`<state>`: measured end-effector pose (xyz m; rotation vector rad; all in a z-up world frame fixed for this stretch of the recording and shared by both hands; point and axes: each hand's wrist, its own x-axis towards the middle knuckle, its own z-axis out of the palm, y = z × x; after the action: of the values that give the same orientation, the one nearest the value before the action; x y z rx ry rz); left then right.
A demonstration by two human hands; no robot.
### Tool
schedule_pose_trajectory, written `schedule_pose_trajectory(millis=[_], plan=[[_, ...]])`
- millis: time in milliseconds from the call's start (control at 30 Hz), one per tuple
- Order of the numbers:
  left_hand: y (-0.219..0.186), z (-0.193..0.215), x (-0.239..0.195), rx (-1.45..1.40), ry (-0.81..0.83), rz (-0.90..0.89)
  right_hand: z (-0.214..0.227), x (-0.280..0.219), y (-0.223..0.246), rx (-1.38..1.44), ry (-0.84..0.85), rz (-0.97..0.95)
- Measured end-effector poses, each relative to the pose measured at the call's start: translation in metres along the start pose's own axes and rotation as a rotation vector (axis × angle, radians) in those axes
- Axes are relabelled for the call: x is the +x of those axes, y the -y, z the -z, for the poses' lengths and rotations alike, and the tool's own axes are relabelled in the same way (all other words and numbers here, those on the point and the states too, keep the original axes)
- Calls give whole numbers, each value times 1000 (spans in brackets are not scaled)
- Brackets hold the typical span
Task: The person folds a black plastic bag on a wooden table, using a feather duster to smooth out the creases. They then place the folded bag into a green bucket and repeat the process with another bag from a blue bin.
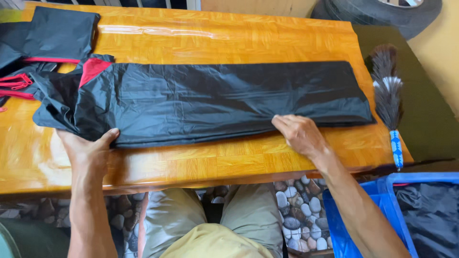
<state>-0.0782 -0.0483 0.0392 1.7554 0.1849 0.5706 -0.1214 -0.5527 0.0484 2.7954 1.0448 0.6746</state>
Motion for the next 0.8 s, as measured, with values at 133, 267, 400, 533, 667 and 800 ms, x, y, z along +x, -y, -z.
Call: schedule_pose_trajectory(millis=[133,267,400,533,667,800], plan=[[3,24,-15,98,-1,9,9,-14,20,184,226,-124],[-2,24,-25,137,-24,-58,31,8,24,381,233,-224],[9,24,-25,253,-60,-81,20,11,16,166,119,20],[25,23,-19,212,-106,3,16,18,22,-5,-65,136],[22,19,-31,46,-203,80,-24,18,9,-51,-236,58],[35,16,-41,4,-270,113,2,62,-7,13,-336,-88]])
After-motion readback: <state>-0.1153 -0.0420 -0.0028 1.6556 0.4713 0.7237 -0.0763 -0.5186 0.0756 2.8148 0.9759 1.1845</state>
